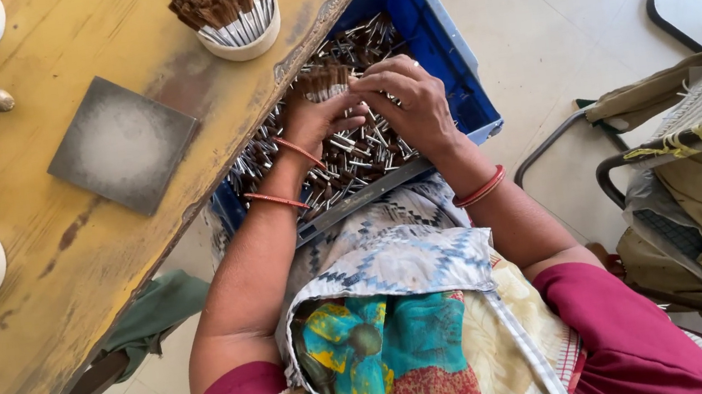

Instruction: The person opens a green plastic bottle and pours from it into a cup, then picks brush components one at a time from a blue crate, works on them by hand, and places the finished brushes bristle-up into a cup on the table, where they accumulate.

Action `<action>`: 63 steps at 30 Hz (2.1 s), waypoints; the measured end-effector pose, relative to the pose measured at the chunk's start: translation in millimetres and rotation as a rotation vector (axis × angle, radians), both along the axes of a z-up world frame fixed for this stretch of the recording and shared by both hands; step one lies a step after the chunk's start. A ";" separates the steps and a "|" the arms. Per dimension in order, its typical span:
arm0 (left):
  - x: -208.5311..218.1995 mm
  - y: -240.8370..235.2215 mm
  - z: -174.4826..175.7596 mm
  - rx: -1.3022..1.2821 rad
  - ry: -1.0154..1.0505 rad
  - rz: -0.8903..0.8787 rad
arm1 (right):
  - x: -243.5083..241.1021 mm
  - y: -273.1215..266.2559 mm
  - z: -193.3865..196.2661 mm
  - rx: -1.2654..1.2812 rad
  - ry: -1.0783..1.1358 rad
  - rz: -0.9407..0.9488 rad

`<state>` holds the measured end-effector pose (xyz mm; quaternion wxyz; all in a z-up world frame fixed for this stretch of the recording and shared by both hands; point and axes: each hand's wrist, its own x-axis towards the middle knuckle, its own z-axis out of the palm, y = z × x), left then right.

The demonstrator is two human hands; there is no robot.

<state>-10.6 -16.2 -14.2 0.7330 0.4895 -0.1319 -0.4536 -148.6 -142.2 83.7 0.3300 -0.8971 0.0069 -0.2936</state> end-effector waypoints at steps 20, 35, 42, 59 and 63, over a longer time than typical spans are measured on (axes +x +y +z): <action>-9.4 4.9 -4.9 0.009 -0.458 -0.147 | 3.7 5.9 25.4 -0.182 0.111 0.270; -11.6 71.6 171.8 0.234 -1.026 -0.067 | 52.3 -6.1 76.3 -0.329 -0.082 0.362; 58.4 120.1 214.5 0.580 -1.342 0.213 | 148.8 3.2 136.3 -0.347 0.050 0.560; 106.4 94.6 147.9 0.324 -1.125 0.173 | 201.9 22.9 88.0 -1.012 -0.447 0.539; 98.6 92.2 148.5 0.298 -1.215 0.197 | 166.0 28.9 81.8 -0.914 -0.217 0.504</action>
